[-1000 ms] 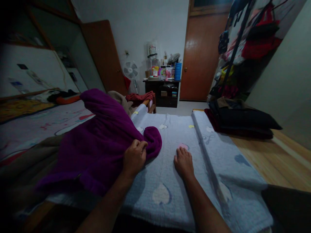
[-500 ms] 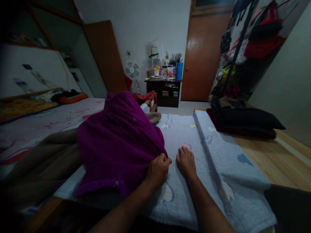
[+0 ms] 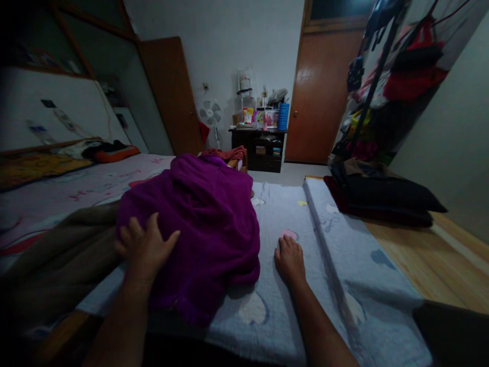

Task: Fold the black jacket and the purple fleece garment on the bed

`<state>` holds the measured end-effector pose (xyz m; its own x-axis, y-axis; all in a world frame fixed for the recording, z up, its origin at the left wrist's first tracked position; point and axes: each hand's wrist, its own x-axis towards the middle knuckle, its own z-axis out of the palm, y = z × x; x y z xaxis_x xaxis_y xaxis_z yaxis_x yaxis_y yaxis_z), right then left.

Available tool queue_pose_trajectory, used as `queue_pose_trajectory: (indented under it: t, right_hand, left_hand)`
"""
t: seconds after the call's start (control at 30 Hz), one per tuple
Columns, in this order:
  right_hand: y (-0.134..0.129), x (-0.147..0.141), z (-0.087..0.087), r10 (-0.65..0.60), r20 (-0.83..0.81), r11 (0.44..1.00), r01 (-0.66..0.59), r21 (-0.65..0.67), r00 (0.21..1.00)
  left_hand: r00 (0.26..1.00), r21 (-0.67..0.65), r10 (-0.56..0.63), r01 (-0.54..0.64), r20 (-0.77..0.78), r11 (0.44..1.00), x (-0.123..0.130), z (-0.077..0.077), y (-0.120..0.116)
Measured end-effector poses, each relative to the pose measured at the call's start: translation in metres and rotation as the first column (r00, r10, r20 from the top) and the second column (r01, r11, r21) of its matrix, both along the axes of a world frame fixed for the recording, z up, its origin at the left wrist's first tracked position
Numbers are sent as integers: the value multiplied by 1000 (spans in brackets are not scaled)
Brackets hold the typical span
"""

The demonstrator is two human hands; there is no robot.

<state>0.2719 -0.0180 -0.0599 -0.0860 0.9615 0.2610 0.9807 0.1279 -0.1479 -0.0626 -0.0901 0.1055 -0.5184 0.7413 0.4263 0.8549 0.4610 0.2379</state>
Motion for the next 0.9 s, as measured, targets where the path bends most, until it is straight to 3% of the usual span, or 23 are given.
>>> queue_pose_trajectory:
  t: [0.13, 0.23, 0.33, 0.57, 0.67, 0.77, 0.83, 0.9]
  right_hand:
    - [-1, 0, 2, 6, -8, 1000, -6, -4, 1000]
    - [-1, 0, 1, 3, -7, 1000, -3, -10, 1000]
    - [1, 1, -1, 2, -8, 1000, -2, -7, 1000]
    - [1, 2, -4, 3, -8, 1000, -3, 6, 1000]
    - [1, 1, -3, 6, -9, 1000, -6, 4, 1000]
    - [1, 1, -3, 6, -9, 1000, -6, 3, 1000]
    - [1, 1, -3, 1, -9, 1000, -1, 0, 1000]
    - [1, 2, -4, -2, -11, 1000, 2, -3, 1000]
  left_hand:
    - [989, -5, 94, -94, 114, 996, -41, -3, 1]
    - [989, -29, 47, -44, 139, 999, -49, 0, 6]
    - [988, -12, -41, 43, 146, 999, -47, 5, 12]
    - [951, 229, -220, 170, 216, 959, -16, 4, 30]
    - [843, 314, -421, 322, 333, 893, 17, -10, 41]
    - [635, 380, -623, 494, 457, 782, 59, -33, 53]
    - [518, 391, -680, 564, 519, 727, 84, -47, 60]
    - [461, 355, -689, 618, 558, 701, 103, -56, 63]
